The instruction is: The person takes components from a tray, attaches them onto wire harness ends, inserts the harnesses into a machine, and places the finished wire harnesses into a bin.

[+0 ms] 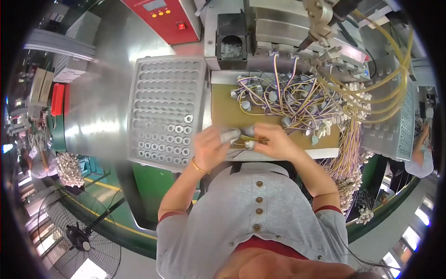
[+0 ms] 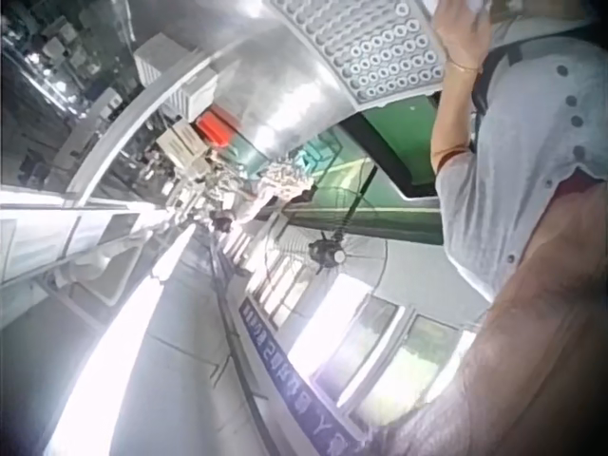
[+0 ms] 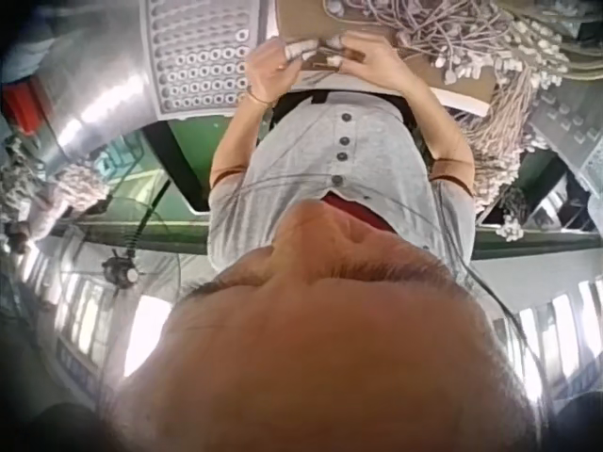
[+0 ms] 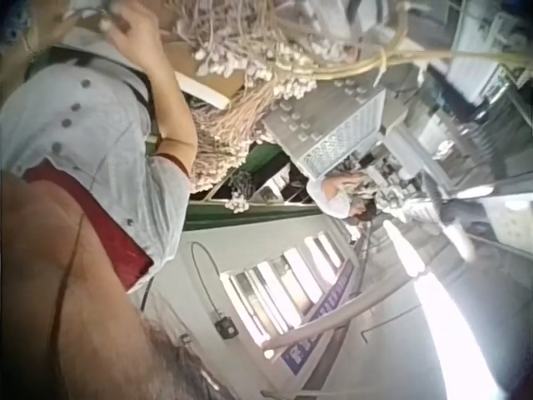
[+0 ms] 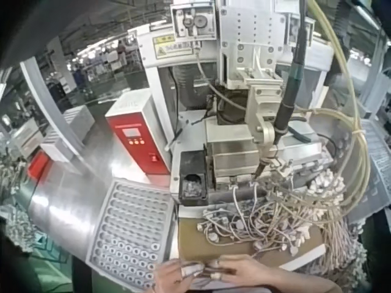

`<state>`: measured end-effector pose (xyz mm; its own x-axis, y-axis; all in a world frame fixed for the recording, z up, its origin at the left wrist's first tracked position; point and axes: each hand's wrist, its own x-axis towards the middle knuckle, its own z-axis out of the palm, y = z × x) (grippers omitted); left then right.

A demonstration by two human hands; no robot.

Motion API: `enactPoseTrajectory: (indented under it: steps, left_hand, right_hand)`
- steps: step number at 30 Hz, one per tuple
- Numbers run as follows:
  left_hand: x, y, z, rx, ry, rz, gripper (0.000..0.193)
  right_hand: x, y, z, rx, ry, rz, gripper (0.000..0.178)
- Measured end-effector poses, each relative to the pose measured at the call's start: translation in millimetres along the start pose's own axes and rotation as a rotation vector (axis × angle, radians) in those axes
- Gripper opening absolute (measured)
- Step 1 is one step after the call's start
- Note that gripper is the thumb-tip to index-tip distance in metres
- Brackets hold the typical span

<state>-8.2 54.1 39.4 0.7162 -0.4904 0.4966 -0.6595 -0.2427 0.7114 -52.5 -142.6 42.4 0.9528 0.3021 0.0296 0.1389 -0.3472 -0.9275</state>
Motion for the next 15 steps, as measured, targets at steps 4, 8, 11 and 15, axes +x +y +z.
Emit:
enactPoseTrajectory:
  steps: [4, 8, 11, 15]
  left_hand:
    - [-20, -27, -9, 0.260, 0.059, -0.188, 0.028]
    - [-75, -97, -44, 0.614, 0.176, -0.427, 0.026]
    - [-89, -104, -32, 0.885, 0.164, -0.504, 0.028]
    - [-71, -98, -30, 0.898, 0.082, -0.759, 0.038]
  right_hand:
    - [6, -12, -19, -0.118, 0.268, -0.128, 0.006]
    - [-23, -14, -51, 0.259, 0.212, 0.264, 0.005]
    - [-33, 0, -45, 0.305, 0.266, 0.132, 0.006]
    - [-11, -14, -36, 0.049, 0.306, -0.062, 0.006]
